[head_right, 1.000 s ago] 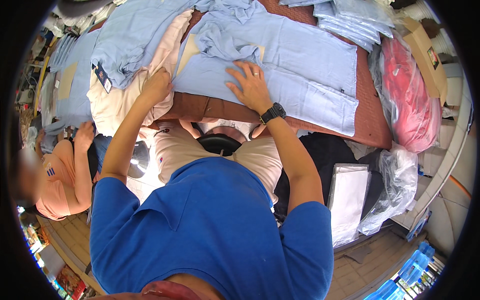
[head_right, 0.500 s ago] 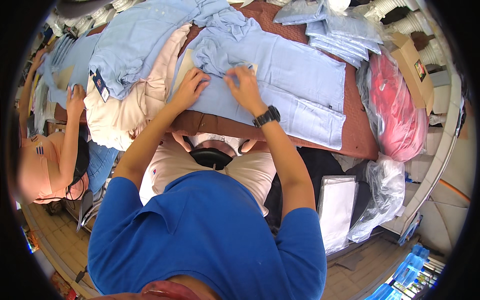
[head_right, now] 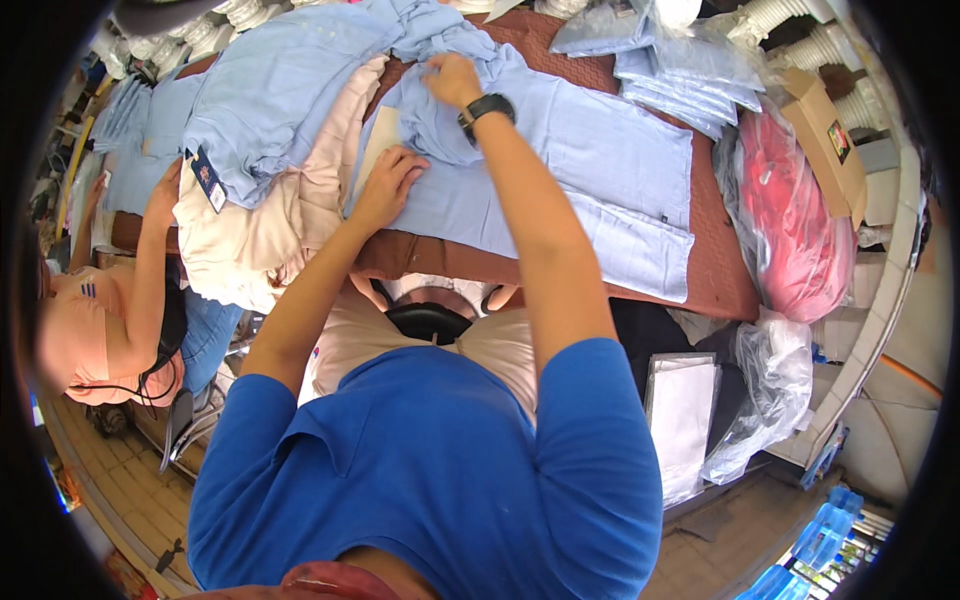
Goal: The person folds a light blue button-up shirt using a cardboard template and then places the folded shirt into a clear plastic bag.
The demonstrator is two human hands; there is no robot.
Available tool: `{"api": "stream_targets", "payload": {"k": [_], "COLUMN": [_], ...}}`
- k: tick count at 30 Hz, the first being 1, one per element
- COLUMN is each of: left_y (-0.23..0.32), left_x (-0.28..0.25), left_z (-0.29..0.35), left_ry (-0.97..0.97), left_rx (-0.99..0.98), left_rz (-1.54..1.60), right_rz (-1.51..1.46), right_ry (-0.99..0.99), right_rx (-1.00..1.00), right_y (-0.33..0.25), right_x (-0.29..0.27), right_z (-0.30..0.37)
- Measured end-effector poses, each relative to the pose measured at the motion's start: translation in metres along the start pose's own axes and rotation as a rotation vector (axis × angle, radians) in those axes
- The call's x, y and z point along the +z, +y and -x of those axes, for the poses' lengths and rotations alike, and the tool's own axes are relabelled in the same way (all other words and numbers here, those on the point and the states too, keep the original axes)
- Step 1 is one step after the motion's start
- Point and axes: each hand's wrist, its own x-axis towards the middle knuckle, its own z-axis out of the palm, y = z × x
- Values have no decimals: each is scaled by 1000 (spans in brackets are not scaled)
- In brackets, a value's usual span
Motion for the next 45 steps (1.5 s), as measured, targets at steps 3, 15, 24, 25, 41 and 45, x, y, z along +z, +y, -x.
{"api": "stream_targets", "payload": {"k": [3, 15, 24, 25, 41, 45], "left_y": [-11, 7, 0, 2, 3, -5], "left_x": [-3, -1, -4, -4, -3, 0], "left_z": [12, 0, 3, 3, -1, -7], "left_ry": [44, 140, 52, 50, 16, 10], "left_rx": [-16, -131, -160, -179, -286, -322], "left_rz": [22, 60, 59, 59, 102, -15], "right_rz": [-200, -501, -237, -150, 246, 277], "right_ry": [67, 127, 451, 489, 299, 154], "right_rx": [-217, -7, 519, 546, -179, -230], "right_y": [-37, 65, 108, 104, 20, 31], "right_x": [-70, -221, -140, -138, -71, -34], "right_z": [14, 279, 329, 326, 243, 242]}}
